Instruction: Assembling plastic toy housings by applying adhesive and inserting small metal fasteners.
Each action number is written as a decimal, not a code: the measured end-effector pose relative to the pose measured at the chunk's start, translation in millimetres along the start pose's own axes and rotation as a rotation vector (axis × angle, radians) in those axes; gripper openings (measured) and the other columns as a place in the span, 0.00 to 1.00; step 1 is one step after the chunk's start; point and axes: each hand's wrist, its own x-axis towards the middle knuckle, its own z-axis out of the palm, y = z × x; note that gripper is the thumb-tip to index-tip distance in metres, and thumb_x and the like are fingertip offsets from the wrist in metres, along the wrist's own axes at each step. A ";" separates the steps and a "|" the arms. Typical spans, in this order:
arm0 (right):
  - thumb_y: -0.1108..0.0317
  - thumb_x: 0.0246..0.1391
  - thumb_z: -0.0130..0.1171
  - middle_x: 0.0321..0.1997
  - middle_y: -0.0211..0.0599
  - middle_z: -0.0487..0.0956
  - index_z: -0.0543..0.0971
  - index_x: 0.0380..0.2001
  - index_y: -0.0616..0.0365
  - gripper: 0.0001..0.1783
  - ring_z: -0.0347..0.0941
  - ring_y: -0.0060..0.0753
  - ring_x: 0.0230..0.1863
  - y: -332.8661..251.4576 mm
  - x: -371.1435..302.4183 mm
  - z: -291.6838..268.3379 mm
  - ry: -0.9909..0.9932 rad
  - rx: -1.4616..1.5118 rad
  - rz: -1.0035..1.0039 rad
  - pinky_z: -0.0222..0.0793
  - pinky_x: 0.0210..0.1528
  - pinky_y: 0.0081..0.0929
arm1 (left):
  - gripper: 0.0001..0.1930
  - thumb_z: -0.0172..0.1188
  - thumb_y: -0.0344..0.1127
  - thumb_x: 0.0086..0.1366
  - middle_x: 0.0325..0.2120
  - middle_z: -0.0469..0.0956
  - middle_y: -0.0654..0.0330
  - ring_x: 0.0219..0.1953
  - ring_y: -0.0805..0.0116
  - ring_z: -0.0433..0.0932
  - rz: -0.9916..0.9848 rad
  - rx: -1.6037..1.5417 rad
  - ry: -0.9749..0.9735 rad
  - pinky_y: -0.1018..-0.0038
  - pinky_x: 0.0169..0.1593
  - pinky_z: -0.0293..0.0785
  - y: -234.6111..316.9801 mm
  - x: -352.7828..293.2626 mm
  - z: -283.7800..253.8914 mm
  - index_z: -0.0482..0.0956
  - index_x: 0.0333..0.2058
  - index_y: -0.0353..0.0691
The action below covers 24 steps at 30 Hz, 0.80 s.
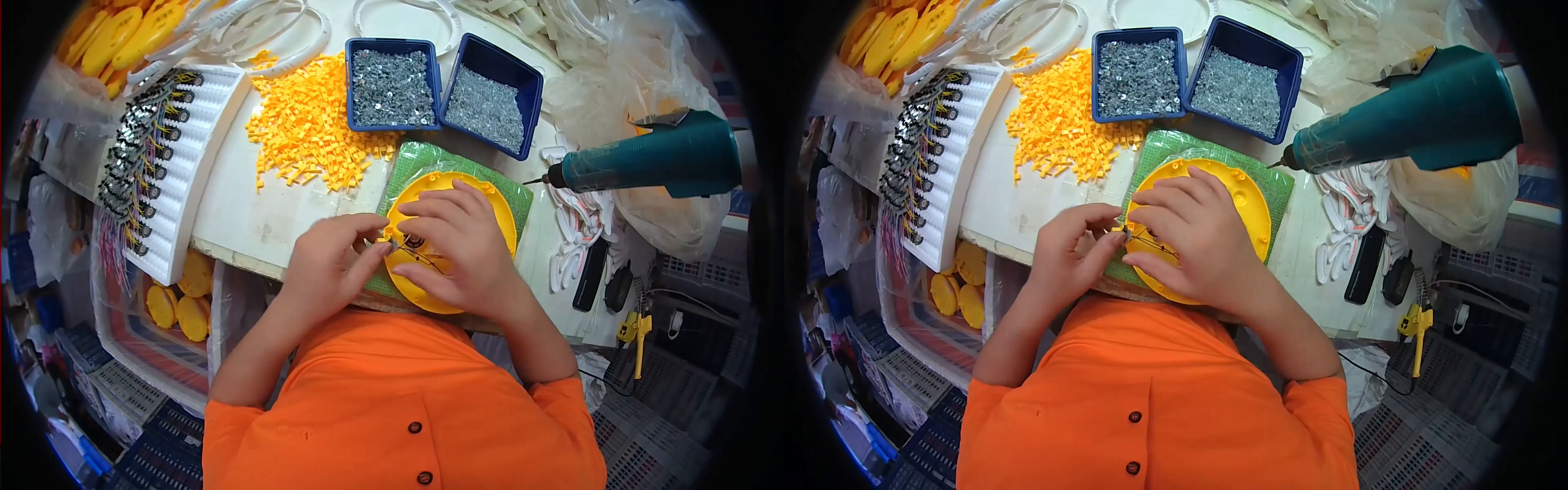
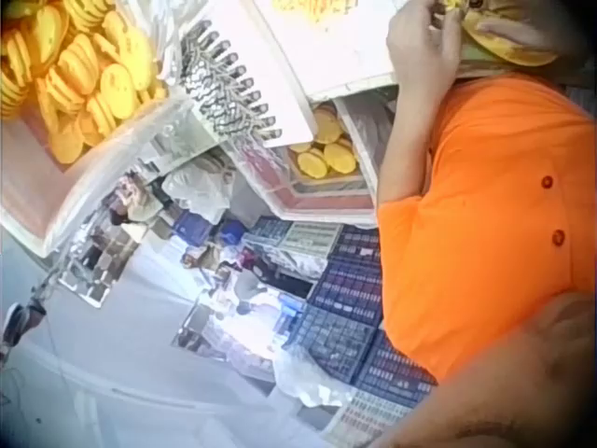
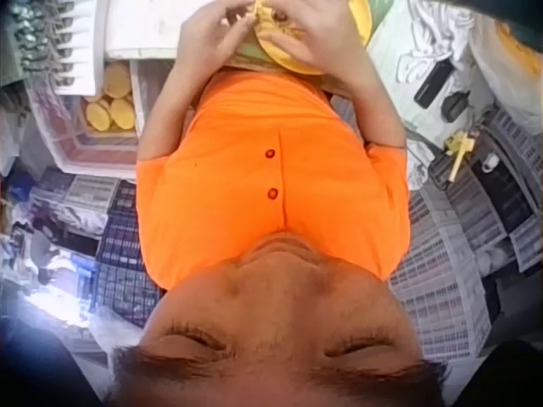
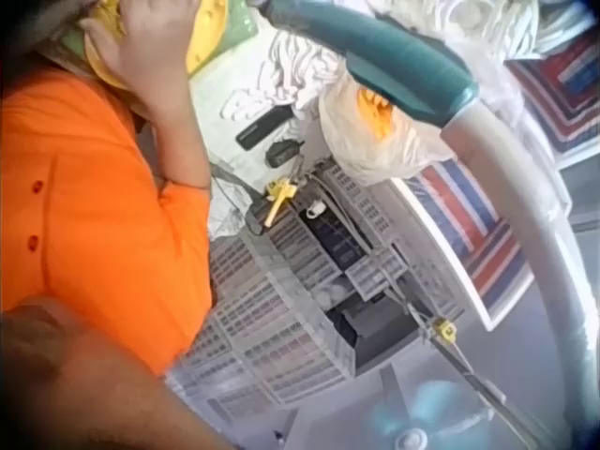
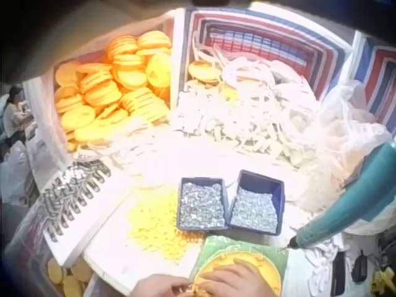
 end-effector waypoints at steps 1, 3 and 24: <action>0.61 0.47 0.75 0.50 0.33 0.83 0.82 0.44 0.52 0.20 0.77 0.43 0.56 0.5 -1.5 4.1 -0.008 -0.086 -0.048 0.62 0.68 0.51 | 0.14 0.70 0.29 0.62 0.32 0.83 0.60 0.33 0.66 0.83 -0.002 0.000 0.000 0.69 0.41 0.78 -0.2 -4.2 5.2 0.82 0.46 0.38; 0.61 0.46 0.75 0.51 0.33 0.83 0.83 0.43 0.52 0.21 0.75 0.44 0.58 1.8 -5.5 11.9 -0.019 -0.170 -0.096 0.64 0.67 0.51 | 0.09 0.65 0.27 0.68 0.31 0.83 0.60 0.33 0.75 0.82 -0.307 -0.484 -0.002 0.77 0.37 0.78 0.4 -10.0 13.6 0.80 0.45 0.33; 0.63 0.45 0.74 0.50 0.35 0.81 0.82 0.40 0.56 0.18 0.74 0.46 0.57 9.6 -4.1 25.2 0.016 -0.318 -0.035 0.66 0.64 0.50 | 0.12 0.60 0.28 0.72 0.38 0.83 0.62 0.36 0.80 0.80 -0.441 -0.468 -0.066 0.81 0.38 0.76 -5.3 3.6 13.5 0.80 0.51 0.31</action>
